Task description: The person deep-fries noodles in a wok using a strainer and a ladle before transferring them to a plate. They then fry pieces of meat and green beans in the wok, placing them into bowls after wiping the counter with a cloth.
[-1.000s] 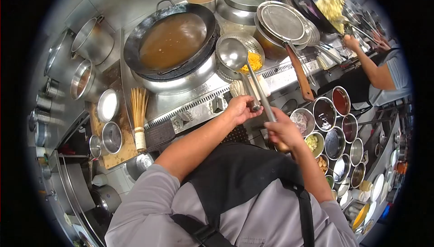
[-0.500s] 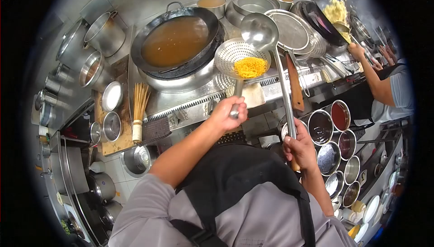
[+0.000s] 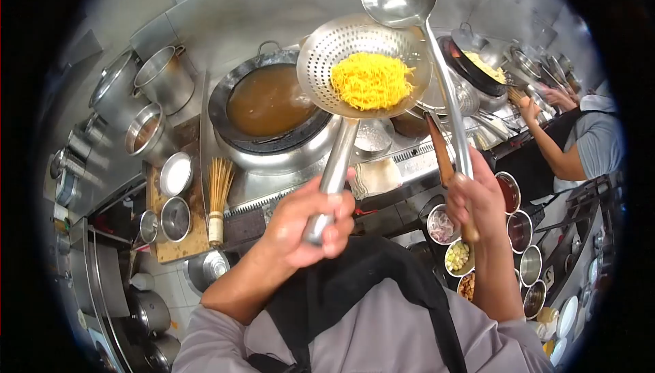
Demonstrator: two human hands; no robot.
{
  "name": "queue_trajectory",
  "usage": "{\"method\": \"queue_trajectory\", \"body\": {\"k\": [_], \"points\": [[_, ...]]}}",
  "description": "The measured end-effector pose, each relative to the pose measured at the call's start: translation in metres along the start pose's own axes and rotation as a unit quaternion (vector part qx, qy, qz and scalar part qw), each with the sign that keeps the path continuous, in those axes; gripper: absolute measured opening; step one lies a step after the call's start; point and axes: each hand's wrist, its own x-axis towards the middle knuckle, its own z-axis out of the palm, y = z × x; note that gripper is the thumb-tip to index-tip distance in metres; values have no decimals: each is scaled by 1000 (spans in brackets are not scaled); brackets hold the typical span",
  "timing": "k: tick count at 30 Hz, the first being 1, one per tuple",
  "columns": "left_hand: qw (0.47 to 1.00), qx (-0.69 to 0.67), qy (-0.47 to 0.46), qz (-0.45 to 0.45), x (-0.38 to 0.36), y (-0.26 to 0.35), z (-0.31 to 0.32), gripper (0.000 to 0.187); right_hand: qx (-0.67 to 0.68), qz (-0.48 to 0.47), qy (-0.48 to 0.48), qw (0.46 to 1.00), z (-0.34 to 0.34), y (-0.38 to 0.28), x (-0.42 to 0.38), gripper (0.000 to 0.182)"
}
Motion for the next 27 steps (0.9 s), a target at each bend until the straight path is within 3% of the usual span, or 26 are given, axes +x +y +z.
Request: {"method": "queue_trajectory", "body": {"k": [2, 4, 5, 8, 10, 12, 13, 16, 20, 22, 27], "points": [[999, 2, 40, -13, 14, 6, -36, 37, -1, -20, 10, 1000, 19, 9, 3, 60], [977, -153, 82, -124, 18, 17, -50, 29, 0, -40, 9, 999, 38, 11, 4, 61], [974, -161, 85, -132, 12, 20, -57, 25, 5, -50, 1, 999, 42, 11, -8, 62], [986, -78, 86, -119, -11, 31, -54, 27, 34, -46, -12, 998, 49, 13, -37, 63], [990, -46, 71, -117, -23, 41, -41, 30, 182, -17, -74, 980, 51, 20, -41, 63], [996, 2, 21, -83, -32, 45, -37, 32, 49, 28, 44, 997, 59, 30, -24, 60], [995, -12, 40, -87, -22, 47, -48, 32, 56, 14, 52, 997, 64, 38, -18, 60], [983, -81, 97, -134, -3, 46, -75, 27, 69, -6, 38, 997, 74, 44, -37, 60], [984, -85, 61, -142, -18, 52, -64, 26, 141, 5, -21, 990, 56, 46, -51, 59], [992, -59, 5, -107, -22, 47, -58, 27, 17, 48, 57, 997, 54, 49, -23, 64], [975, -131, 74, -161, 2, 37, -83, 22, -194, 37, 101, 975, 52, 42, -29, 64]]}}
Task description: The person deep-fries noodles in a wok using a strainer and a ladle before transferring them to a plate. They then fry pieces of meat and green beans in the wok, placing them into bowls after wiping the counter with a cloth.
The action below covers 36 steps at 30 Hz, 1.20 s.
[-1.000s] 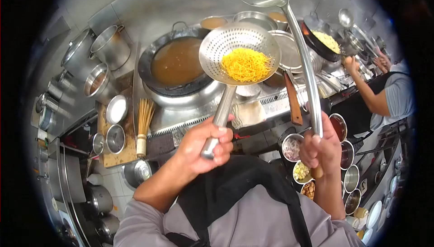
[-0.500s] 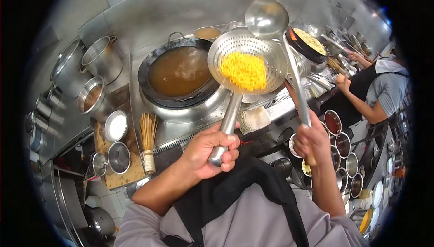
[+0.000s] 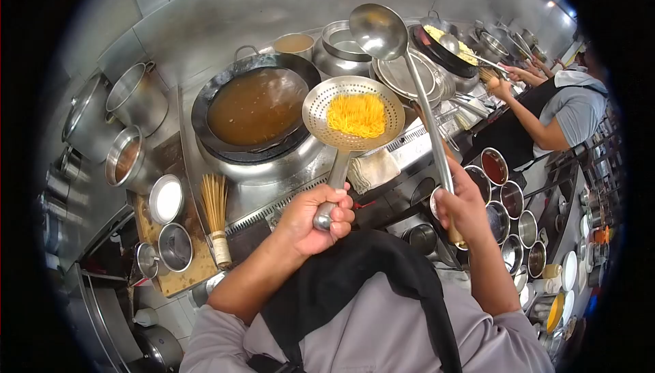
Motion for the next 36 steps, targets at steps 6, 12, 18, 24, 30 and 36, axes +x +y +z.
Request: {"method": "queue_trajectory", "body": {"k": [6, 12, 18, 24, 30, 36], "points": [[999, 28, -12, 30, 12, 1, 7, 21, -128, 63, 8, 990, -30, 12, -36, 70], [997, 63, 1, 54, 26, 2, 13, 18, -297, 7, -81, 952, -72, 23, -27, 68], [999, -3, -2, 38, 31, 5, 11, 20, -137, 123, -116, 976, -92, 19, -25, 70], [992, 83, 21, 91, 35, -3, 11, 19, -258, 97, -46, 960, -58, 18, -10, 68], [993, 78, 15, 86, 28, -1, 5, 23, -385, -109, -49, 915, -97, 17, -12, 62], [994, 74, -26, 78, 18, -4, 15, 26, -140, 9, -18, 990, -54, -5, -25, 62]]}}
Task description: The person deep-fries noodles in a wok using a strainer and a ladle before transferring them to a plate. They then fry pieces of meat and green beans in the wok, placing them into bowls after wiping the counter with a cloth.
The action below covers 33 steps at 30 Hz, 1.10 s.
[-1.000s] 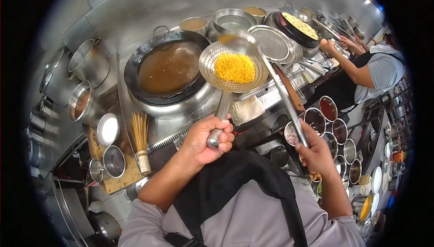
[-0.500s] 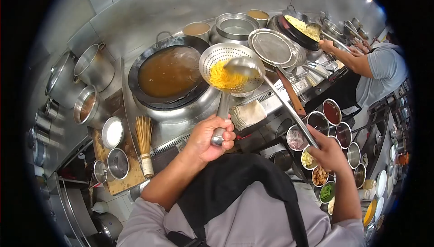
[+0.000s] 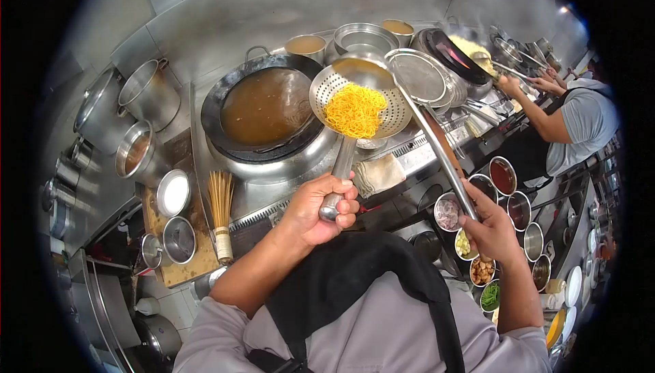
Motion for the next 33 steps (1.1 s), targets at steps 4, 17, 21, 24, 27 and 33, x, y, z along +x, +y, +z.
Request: {"method": "queue_trajectory", "body": {"k": [4, 17, 21, 24, 27, 33], "points": [[1000, -15, 2, -6, -1, -1, 2, 24, -226, 9, -1, 974, 9, 4, 6, 65], [999, 12, 32, 31, -6, -14, -2, 27, -179, -47, -4, 983, -3, -5, 8, 63], [998, 28, 35, 44, -8, -13, 7, 27, -2, 56, -79, 995, -33, -2, -5, 63], [998, 21, 33, 42, -5, -16, 6, 26, -115, -4, -43, 992, -17, 31, 17, 66], [999, -10, 34, 25, -2, -16, 4, 24, -66, 42, -50, 996, -14, 18, 16, 65], [999, -13, 50, 15, 3, -20, -3, 22, -195, -100, 25, 975, -18, 28, 6, 61]]}}
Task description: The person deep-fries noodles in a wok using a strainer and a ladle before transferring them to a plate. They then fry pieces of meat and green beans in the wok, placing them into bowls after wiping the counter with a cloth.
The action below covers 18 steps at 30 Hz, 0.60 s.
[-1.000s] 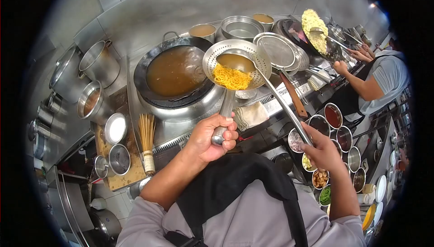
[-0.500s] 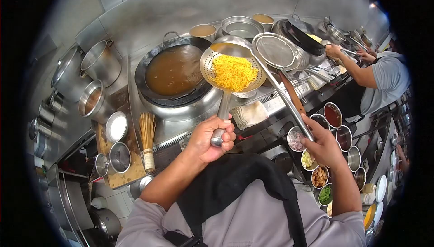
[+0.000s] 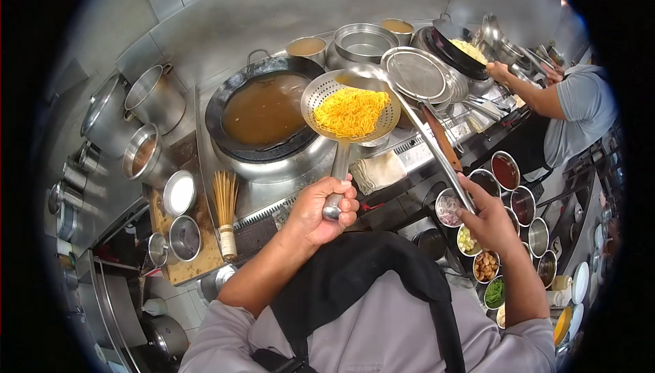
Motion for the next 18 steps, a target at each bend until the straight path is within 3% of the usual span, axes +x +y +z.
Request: {"method": "queue_trajectory", "body": {"k": [1, 2, 4, 6, 8, 10, 11, 14, 16, 18], "points": [[1000, 11, -4, 11, 0, -2, 2, 23, 144, 101, -50, 983, 3, -10, 1, 62], [1000, 8, -3, 11, 0, -3, 2, 23, 143, 102, -53, 983, 4, -11, 0, 62], [1000, -5, -23, -6, 1, 2, 6, 23, 197, 148, -146, 958, 6, -12, -1, 64], [998, -43, -24, -26, 2, 5, 6, 23, 228, 129, -179, 948, -19, 2, 1, 66], [1000, 0, -22, -7, 1, -1, 3, 23, 56, 96, -127, 986, -23, 0, 5, 66], [1000, -13, -21, -19, 7, -5, -2, 23, 33, 64, -78, 994, 11, 7, 11, 65], [999, -23, -24, -23, 10, -5, -2, 23, 101, 114, -101, 983, 17, -2, 12, 64], [999, -50, -12, -16, 6, 1, -2, 23, 129, 132, -165, 969, -28, 11, 7, 63], [1000, -26, -8, -3, 7, -1, -3, 23, 119, 92, -168, 974, -31, 8, 14, 64], [1000, 2, 1, -9, 7, -8, -5, 23, 22, 130, -80, 988, -4, -5, 18, 64]]}}
